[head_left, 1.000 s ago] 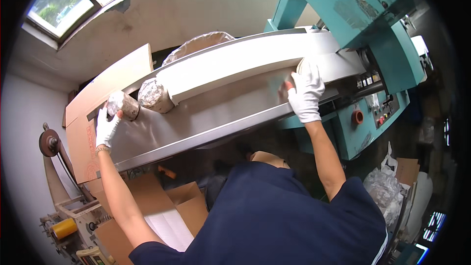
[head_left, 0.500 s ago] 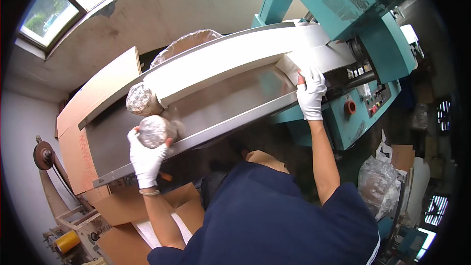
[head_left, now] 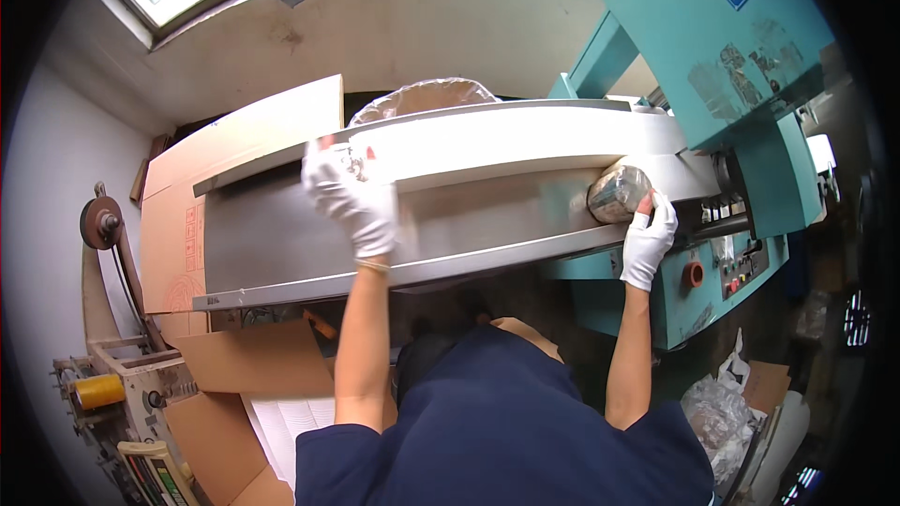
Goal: The recorder is seen taking stacks of paper from a machine conveyor and neatly packing them into a large cardboard box.
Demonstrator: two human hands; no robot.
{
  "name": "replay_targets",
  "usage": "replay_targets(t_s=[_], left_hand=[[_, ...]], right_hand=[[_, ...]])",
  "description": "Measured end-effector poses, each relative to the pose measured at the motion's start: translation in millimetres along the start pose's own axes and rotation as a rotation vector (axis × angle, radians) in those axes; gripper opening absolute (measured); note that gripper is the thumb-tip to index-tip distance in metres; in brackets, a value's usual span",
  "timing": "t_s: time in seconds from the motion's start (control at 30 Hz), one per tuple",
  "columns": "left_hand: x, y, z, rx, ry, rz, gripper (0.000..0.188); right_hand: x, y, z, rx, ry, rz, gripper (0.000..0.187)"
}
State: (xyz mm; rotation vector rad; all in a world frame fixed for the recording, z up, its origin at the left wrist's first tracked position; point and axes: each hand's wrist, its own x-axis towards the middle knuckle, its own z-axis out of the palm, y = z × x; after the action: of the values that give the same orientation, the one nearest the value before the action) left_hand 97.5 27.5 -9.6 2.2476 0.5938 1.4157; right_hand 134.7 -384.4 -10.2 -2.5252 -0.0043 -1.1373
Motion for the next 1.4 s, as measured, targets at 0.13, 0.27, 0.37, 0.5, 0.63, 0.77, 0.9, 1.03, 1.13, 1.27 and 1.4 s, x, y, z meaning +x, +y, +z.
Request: replay_targets(t_s=[0.13,0.27,0.37,0.5,0.63,0.77,0.9,1.03,1.13,1.27,1.4], left_hand=[[47,-112,-34,-0.690,-0.661,-0.691,0.046],[93,-111,-56,-0.578,-1.369,-0.477,0.043],[111,-92,-57,-0.242,-1.752,0.127,0.048],[96,-111,-45,-0.109,-1.641,-0.177,0.064],[79,-122,-47,-0.648,-1.344,-0.523,0.100],[75,-158,-47,-0.426,-1.288,-0.179,0.117],[77,-129,-39,-0.168,-1.214,-0.171,0.105],[79,-143,-44,-0.302,-1.206,-0.243,0.118],[71,-156,-34,-0.610,-1.227,-0.378,0.101],[52,-133,-11,-0.497,-1.191,-0.358,0.076],[47,-142,-3,-0.607,-1.166,-0.380,0.072]], right_hand=[[2,-76,9,0.153,-0.099,-0.191,0.026],[-8,-110,26,0.331,-0.201,-0.295,0.027],[-33,-169,18,0.500,-0.365,-0.408,0.024],[-87,-225,49,0.786,-0.792,-0.339,0.020],[-96,-280,72,1.002,-1.017,-0.227,0.026],[-100,-304,78,1.066,-1.220,-0.106,0.041],[-93,-295,70,1.049,-1.258,-0.048,0.052],[-72,-263,68,0.763,-0.882,-0.230,0.052],[-24,-208,80,0.376,-0.301,-0.074,0.053],[1,-141,110,-0.015,-0.148,-0.111,0.057],[6,-132,120,-0.112,-0.222,-0.062,0.059]])
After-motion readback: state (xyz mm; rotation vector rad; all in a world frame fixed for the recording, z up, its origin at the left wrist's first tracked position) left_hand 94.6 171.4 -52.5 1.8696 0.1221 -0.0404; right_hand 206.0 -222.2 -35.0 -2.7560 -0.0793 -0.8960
